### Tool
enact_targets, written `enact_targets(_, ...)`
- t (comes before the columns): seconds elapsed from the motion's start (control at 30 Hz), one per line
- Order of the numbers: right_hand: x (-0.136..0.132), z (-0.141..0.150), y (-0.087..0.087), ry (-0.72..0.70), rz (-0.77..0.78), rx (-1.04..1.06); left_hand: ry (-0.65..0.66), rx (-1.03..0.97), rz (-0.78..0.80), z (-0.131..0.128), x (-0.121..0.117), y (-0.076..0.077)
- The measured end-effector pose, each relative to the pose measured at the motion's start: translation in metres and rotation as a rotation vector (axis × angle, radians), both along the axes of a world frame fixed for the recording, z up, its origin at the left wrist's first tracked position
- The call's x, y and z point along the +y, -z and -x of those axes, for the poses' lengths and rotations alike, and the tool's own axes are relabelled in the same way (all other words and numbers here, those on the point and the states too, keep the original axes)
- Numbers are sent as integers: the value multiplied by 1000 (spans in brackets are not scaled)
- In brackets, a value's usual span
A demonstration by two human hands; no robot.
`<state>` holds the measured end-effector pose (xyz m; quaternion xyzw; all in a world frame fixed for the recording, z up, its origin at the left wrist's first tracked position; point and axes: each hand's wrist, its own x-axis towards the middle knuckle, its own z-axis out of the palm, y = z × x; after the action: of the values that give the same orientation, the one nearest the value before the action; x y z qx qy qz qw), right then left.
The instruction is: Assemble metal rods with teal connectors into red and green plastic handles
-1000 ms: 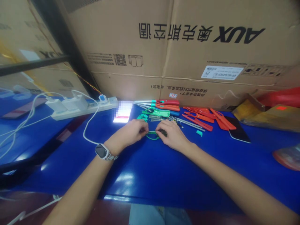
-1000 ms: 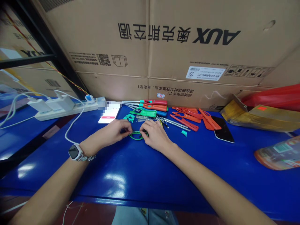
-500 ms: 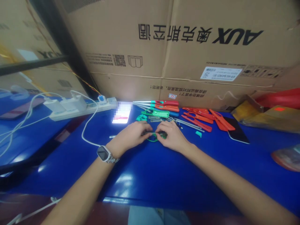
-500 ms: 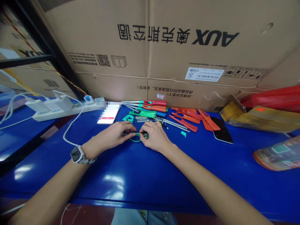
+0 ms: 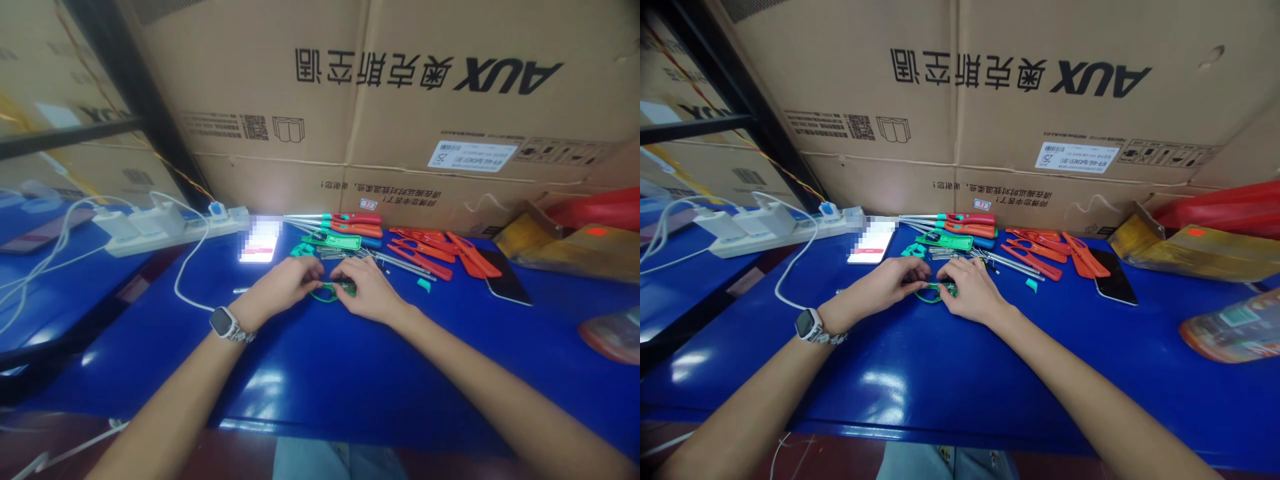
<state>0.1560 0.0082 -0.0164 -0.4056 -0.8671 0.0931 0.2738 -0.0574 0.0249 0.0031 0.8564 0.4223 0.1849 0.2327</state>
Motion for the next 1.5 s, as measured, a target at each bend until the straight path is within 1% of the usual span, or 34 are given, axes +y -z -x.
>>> enact_targets(0.13, -1, 1, -3, -17, 5, -33, 76, 47, -55, 0, 1, -1)
enact_targets(0.4, -1, 1, -3, -24, 11, -28, 93, -5, -95, -2, 3, -1)
enact_targets(0.67, 1, 1, -1, -18, 15, 25, 35, -25, -44, -1, 2, -2)
enact_targets(0.9, 0, 1, -2, -38, 26, 17, 82, -53, -17, 3, 2, -3)
enact_targets(1.03, 0, 1, -2, -46, 24, 12, 49, -68, 17, 5, 4, -3)
enact_targets(1.13, 1, 1, -1, -47, 26, 16, 58, -56, 14, 6, 4, -4)
enact_targets(1.23, 2, 0, -1, -45, 42, 16, 63, -1, -48, 4, 1, -7)
enact_targets(1.3, 2, 0, 0, -45, 45, 10, 53, 73, -102, 0, -5, -10)
enact_targets(1.43, 2, 1, -1, -51, 25, -6, 28, 338, -212, -10, -20, -18)
enact_targets(1.5, 2, 1, -1, -50, 16, -9, 41, 433, -250, -12, -25, -20)
